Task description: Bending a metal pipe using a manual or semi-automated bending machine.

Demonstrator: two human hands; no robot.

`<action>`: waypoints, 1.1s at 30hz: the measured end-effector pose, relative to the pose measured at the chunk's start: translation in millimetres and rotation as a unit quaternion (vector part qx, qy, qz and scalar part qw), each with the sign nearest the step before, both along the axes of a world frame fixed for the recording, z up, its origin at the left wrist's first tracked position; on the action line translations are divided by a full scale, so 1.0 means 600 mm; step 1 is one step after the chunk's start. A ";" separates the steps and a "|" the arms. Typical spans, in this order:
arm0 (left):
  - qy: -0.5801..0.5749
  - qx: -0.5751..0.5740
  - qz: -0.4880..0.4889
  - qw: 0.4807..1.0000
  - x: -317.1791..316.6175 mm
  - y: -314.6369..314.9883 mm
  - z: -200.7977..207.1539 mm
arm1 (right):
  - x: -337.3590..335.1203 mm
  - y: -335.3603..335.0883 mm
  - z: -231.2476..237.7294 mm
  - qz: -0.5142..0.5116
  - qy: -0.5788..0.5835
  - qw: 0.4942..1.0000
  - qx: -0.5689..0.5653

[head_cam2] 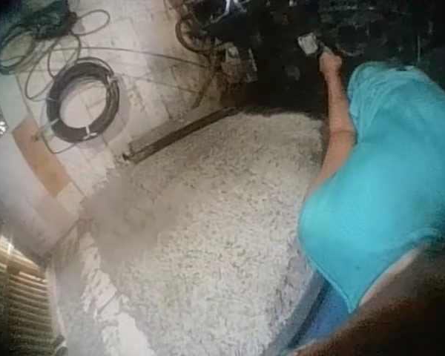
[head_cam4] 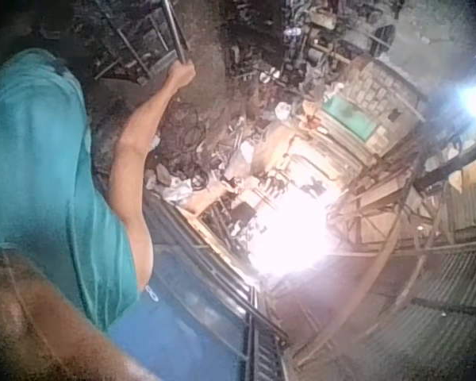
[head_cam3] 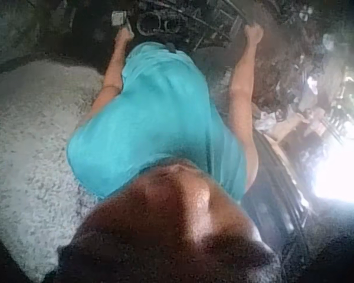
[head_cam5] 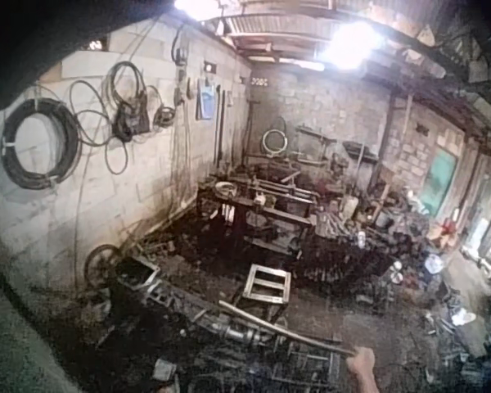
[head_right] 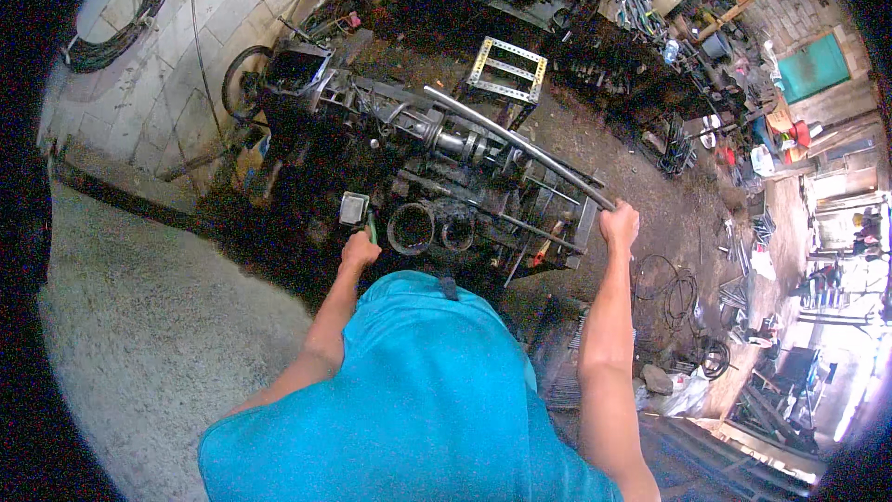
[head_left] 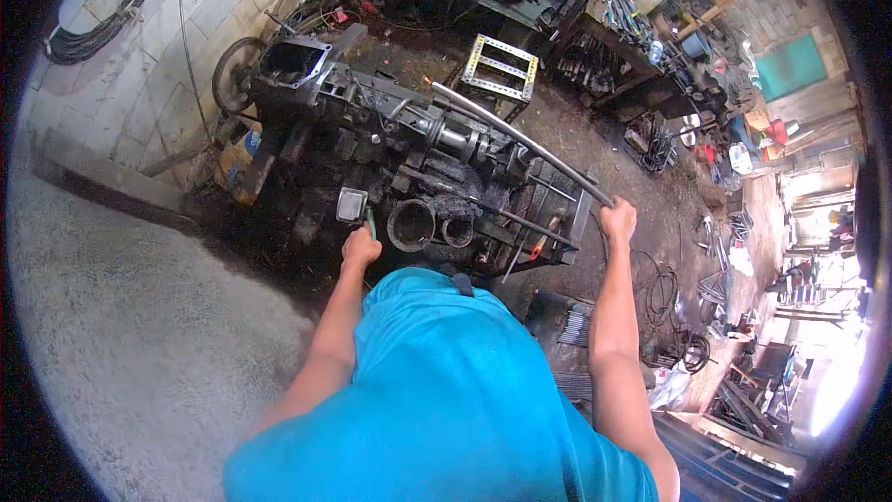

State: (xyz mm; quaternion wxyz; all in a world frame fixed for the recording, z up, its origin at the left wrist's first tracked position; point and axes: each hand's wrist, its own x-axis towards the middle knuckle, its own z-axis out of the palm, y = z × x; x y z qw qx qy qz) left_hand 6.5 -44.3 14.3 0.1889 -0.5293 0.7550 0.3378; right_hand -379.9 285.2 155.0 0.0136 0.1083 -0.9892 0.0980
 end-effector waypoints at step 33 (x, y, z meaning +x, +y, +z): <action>0.049 -0.004 0.060 0.997 0.011 0.004 -0.044 | -0.008 -0.010 0.003 0.011 -0.003 1.000 -0.008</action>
